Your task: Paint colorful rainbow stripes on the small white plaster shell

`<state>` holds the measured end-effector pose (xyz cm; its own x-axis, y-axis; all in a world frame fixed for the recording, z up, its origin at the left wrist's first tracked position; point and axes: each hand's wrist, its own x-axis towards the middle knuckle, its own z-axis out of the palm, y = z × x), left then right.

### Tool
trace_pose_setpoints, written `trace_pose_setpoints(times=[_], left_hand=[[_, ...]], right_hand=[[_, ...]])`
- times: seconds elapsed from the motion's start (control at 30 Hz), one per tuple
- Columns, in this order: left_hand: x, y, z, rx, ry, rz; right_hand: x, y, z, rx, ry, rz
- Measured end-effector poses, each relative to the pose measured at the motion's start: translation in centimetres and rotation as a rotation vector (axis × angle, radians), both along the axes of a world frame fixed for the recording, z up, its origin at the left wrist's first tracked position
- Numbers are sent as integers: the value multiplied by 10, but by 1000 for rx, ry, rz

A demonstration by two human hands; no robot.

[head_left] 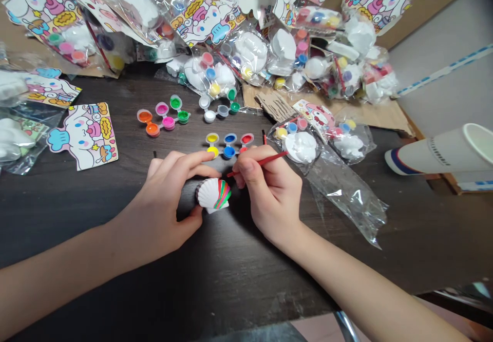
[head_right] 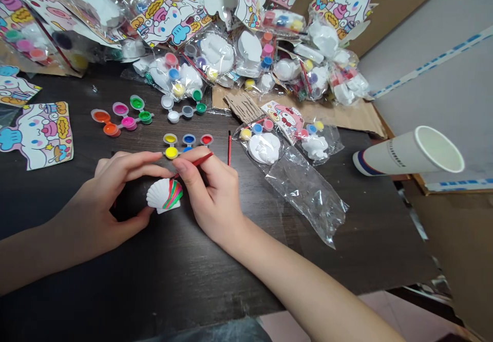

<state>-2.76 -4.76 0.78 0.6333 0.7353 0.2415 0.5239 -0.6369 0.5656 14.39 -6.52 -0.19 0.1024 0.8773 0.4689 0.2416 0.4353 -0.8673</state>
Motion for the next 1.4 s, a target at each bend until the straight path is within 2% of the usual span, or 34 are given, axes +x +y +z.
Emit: trace_pose_setpoints(times=[0.43, 0.77, 1.1, 1.23, 1.4], left_hand=[[0, 0, -1, 15, -7, 0], [0, -1, 2, -45, 0, 11], [1, -2, 0, -78, -20, 45], [-1, -3, 3, -148, -40, 100], [-1, -1, 4, -309, -133, 186]], right_hand=[[0, 1, -1, -28, -15, -30], [1, 0, 0, -34, -40, -30], [3, 1, -4, -19, 75, -105], [6, 1, -1, 6, 71, -134], [8, 3, 2, 6, 97, -176]])
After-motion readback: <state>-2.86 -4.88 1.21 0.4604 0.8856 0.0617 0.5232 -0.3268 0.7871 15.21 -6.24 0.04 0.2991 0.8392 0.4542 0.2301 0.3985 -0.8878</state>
